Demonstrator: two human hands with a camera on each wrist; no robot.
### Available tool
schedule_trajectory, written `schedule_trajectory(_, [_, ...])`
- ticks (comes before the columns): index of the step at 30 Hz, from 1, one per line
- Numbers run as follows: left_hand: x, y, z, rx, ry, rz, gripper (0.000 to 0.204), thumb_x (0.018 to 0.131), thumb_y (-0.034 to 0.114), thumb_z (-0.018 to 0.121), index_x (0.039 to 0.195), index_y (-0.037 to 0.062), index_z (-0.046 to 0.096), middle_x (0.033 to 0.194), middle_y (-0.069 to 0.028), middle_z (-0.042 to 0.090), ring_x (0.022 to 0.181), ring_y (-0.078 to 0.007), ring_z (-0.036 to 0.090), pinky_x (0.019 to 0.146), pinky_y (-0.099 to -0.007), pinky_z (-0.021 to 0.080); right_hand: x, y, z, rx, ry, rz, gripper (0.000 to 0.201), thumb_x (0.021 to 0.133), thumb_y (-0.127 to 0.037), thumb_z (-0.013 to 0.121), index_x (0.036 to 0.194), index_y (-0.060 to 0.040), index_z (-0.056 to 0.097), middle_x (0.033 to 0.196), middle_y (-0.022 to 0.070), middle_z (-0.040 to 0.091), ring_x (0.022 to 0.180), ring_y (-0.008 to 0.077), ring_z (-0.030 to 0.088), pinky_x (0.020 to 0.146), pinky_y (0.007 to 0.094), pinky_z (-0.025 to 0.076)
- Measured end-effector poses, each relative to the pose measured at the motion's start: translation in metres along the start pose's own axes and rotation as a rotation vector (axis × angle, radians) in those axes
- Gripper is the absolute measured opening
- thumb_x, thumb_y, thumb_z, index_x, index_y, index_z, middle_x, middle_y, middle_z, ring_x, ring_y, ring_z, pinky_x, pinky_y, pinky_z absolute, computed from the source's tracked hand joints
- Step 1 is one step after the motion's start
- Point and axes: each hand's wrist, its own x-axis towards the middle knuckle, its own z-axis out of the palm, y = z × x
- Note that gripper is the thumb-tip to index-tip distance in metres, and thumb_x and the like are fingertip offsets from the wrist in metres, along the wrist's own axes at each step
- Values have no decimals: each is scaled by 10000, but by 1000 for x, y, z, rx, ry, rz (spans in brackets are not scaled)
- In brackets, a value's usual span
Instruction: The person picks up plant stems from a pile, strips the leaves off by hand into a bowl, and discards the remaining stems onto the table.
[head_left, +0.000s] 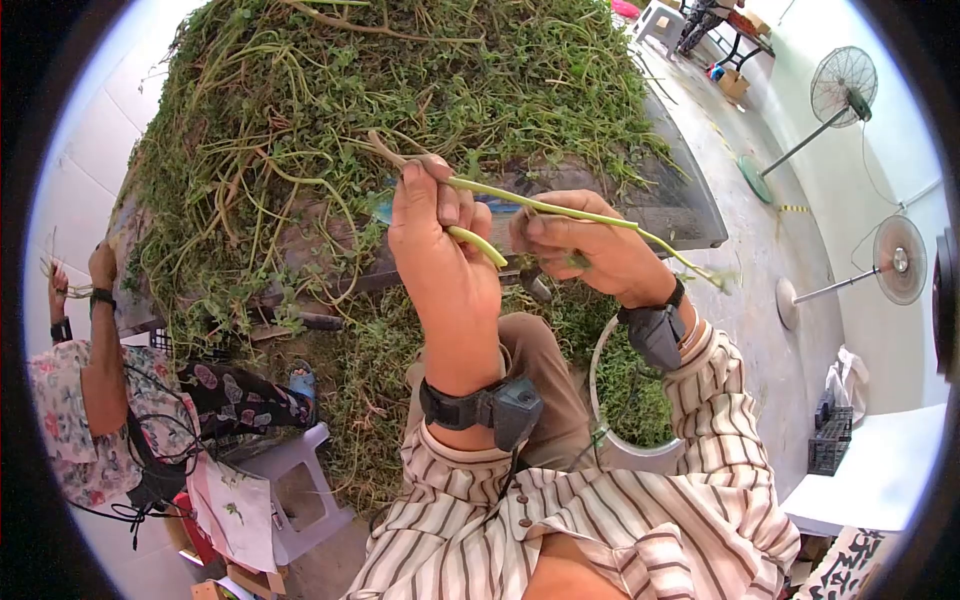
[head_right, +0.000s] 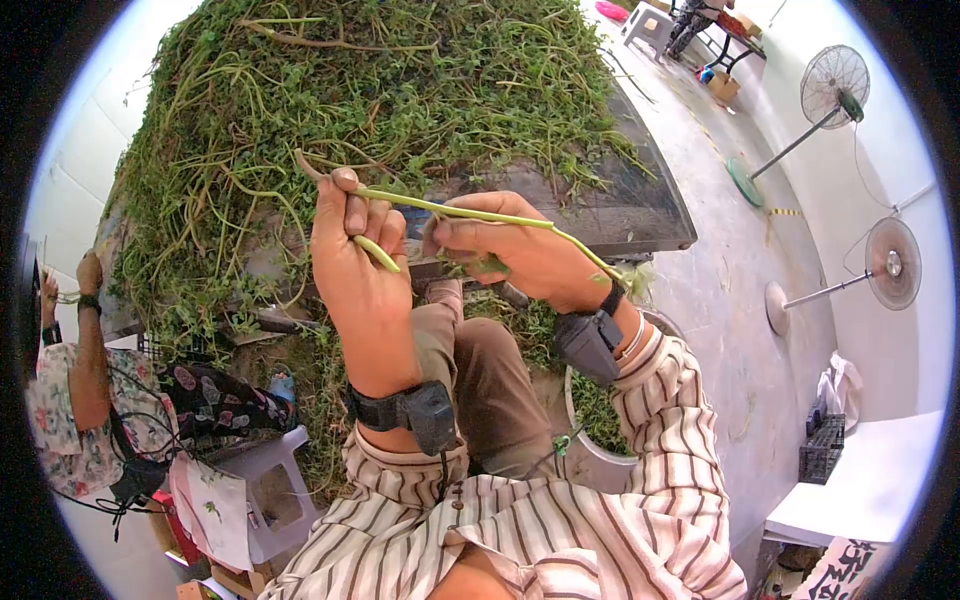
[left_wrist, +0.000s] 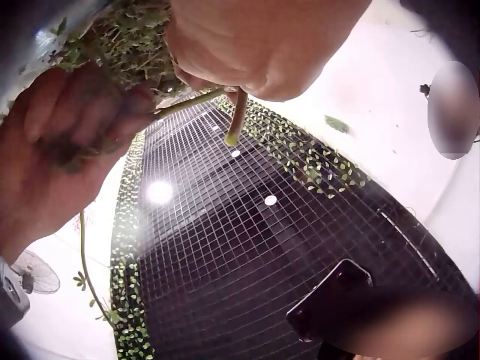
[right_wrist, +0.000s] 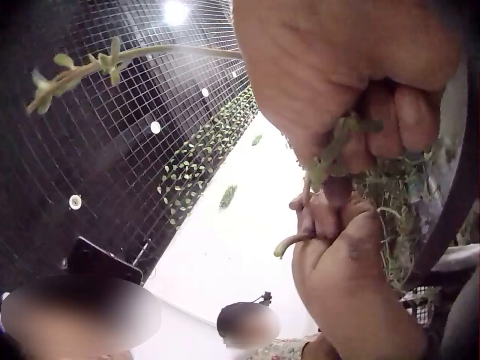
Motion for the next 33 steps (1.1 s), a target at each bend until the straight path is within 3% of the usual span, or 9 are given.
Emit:
schedule_trajectory(8, [6,22,-3,124,179,266,171,922,208,507,856,52,530,608,44,349,504,-45,274,440,-198,228,-52,15,-26,-450,112,113,146,832,-141,594,852,3,613,661,-1,541,569,72,441,503,231,365])
schedule_trajectory(9, [9,35,-15,95,17,267,217,907,269,539,838,63,541,595,52,344,505,-37,284,440,-207,237,-67,27,-45,-501,194,91,150,824,-138,588,886,-2,607,699,31,558,601,112,479,541,263,394])
schedule_trajectory(12, [10,31,-12,-18,106,147,231,910,272,534,847,50,540,593,52,338,504,-40,273,440,-208,228,-129,84,-113,-795,432,-25,228,794,-126,572,993,-15,576,883,129,588,759,256,568,676,348,456])
schedule_trajectory(14, [8,17,-12,-24,103,93,245,909,270,537,869,28,556,590,52,341,496,-41,263,440,-208,223,-163,95,-131,-938,534,416,288,788,-127,559,1050,-7,565,954,158,592,832,308,574,731,339,471])
schedule_trajectory(15, [6,10,-8,55,101,50,253,909,270,538,884,20,564,592,53,349,491,-40,266,440,-206,229,-186,105,-137,-936,547,417,288,788,-127,559,1050,-7,565,954,158,592,832,308,574,731,339,471])
schedule_trajectory(17, [3,0,0,171,85,-15,271,907,269,545,917,3,591,604,50,385,481,-32,291,431,-189,249,-223,123,-144,-1578,522,421,290,797,-140,552,1052,-7,585,865,162,610,761,265,585,736,323,471])
schedule_trajectory(21, [-7,-15,13,318,34,-116,256,908,263,542,929,14,602,628,60,380,514,-26,280,439,-193,230,-210,92,-131,-983,778,150,257,826,-140,537,1042,-28,620,776,134,618,667,151,560,643,296,456])
schedule_trajectory(30, [0,-25,7,376,101,23,265,912,232,536,939,-27,588,609,40,370,472,-39,260,399,-206,200,-138,4,-66,-653,688,-290,281,835,-101,558,1098,-5,579,767,-4,562,661,60,489,586,213,406])
schedule_trajectory(33, [1,-23,6,363,96,48,258,916,220,530,946,-31,585,610,41,369,471,-35,258,396,-206,198,-125,1,-50,-842,641,-366,342,794,-70,605,1128,-11,561,877,31,543,726,80,494,617,218,414])
